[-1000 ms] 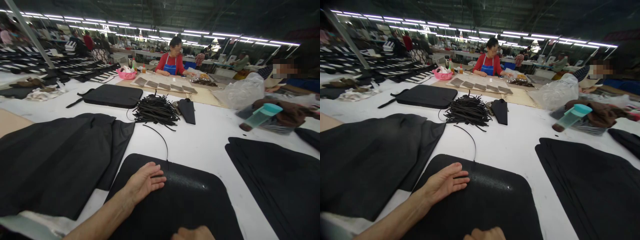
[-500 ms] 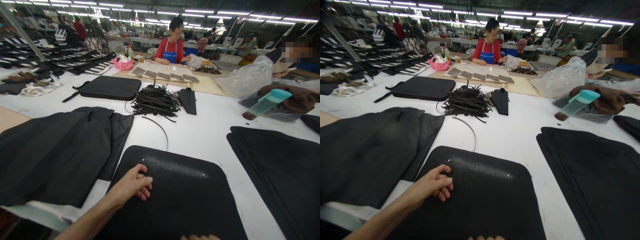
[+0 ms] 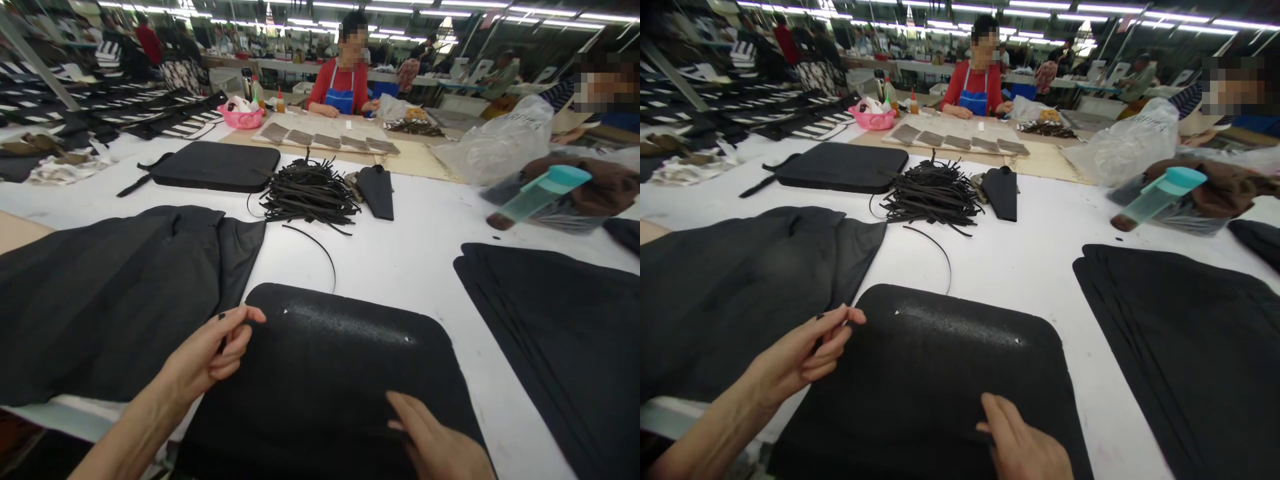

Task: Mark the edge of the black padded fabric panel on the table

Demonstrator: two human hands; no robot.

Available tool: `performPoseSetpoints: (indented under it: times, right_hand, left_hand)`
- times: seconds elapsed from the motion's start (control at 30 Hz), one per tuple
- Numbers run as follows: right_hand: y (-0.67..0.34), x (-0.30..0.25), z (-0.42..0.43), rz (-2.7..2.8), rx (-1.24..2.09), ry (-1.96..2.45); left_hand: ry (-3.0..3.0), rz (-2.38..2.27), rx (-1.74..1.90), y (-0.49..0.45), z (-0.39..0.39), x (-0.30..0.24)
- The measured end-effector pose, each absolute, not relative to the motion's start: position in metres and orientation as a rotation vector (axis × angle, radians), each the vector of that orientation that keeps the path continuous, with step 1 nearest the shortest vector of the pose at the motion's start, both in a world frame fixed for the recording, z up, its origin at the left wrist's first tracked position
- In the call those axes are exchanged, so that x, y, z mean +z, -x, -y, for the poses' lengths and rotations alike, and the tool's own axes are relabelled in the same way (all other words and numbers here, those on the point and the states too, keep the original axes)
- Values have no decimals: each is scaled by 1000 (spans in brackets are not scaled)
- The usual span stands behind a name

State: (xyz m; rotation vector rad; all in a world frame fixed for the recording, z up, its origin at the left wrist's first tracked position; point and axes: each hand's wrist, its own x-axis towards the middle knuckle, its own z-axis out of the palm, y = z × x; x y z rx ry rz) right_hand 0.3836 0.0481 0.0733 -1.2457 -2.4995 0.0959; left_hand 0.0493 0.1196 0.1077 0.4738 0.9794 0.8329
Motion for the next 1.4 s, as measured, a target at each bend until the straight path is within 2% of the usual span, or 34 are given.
performPoseSetpoints:
  times: [0.1, 0.23, 0.5, 0.6, 0.67, 0.83, 0.9, 1.2, 1.4]
  right_hand:
    - [-372, 79, -63, 2293, 304, 1385]
    - [-342, 82, -79, 2218, 419, 1380]
    - [-330, 84, -94, 2191, 264, 1301]
    - [-330, 83, -96, 2212, 227, 1284]
    - [-334, 83, -97, 2265, 419, 1366]
    - [-364, 90, -99, 1967, 1616, 1697]
    - [-381, 91, -101, 1767, 1821, 1668]
    - [-419, 78, -111, 1748, 1427, 1822]
    - [-417, 72, -119, 1331, 1368, 2014]
  left_hand:
    - [-660, -1019, 601, -49, -110, 113]
    - [-952, -1151, 550, -75, -102, 111]
    - [-705, -778, 374, -110, -101, 103]
    - [-675, -785, 312, -109, -104, 98]
    - [-747, -930, 308, -105, -106, 94]
    - [-1301, -1243, 206, -90, -118, 92]
    - [-1421, -1247, 168, -87, -125, 95]
    - [-1491, -1377, 179, -81, -148, 93]
    - [-1347, -1511, 288, -73, -151, 77]
